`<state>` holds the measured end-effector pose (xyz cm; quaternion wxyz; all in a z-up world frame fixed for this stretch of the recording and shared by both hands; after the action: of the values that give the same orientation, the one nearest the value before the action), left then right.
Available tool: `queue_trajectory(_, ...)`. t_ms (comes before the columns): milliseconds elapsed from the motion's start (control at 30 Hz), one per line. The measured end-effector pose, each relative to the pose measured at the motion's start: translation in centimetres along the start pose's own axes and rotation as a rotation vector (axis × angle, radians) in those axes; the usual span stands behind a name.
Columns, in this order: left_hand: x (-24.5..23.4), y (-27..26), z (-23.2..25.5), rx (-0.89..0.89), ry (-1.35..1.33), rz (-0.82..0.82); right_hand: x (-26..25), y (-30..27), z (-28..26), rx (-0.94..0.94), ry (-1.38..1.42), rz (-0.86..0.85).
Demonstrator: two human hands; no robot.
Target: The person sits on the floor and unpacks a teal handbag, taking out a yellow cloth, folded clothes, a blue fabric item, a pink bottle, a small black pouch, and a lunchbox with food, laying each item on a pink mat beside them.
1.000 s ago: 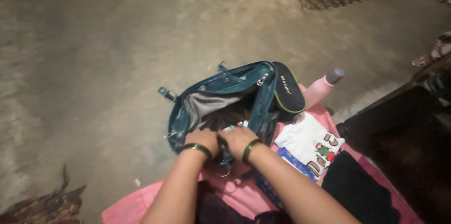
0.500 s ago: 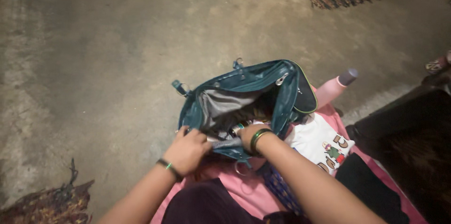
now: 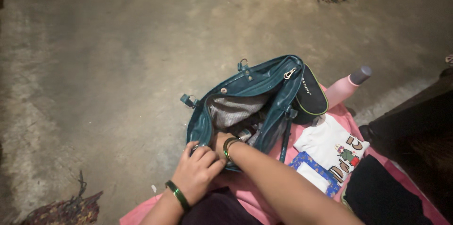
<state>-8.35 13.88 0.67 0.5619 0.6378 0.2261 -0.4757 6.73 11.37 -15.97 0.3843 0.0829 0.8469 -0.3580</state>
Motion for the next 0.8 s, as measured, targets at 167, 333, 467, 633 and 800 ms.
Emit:
queue_trajectory(167,-1.0,0.1,-0.1,-0.057,-0.098,0.096,-5.9,-5.4,0.6,-0.194,0.115,0.288)
queue_trajectory(333,-0.5,2.0,-1.0,-0.608,-0.185,0.111,-12.0,-15.8,3.3,-0.284,0.486,0.492)
queue_trajectory(467,3.0,3.3,-1.6,-0.916,-0.113,-0.511,-17.0,-24.8,4.2,-0.526,0.730,0.717)
queue_trajectory(633,5.2,5.4,2.1,-0.555,0.067,-0.830,-21.1,-34.8,9.6,-0.482,0.663,1.069)
queue_trajectory(800,5.7,5.2,5.1,-0.432,0.141,-1.012,-20.6,-39.1,18.4,-0.122,0.517,1.309)
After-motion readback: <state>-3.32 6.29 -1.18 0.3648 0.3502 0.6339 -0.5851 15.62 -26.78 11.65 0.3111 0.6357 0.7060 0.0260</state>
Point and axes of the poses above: each hand's wrist, its own y-axis towards the middle knuckle, its own x-axis out of the palm, z = x × y, the point moved 6 cm from there along y, towards the middle knuckle, and after that the axes turned 8 degrees about y, right-handed, at the moved point
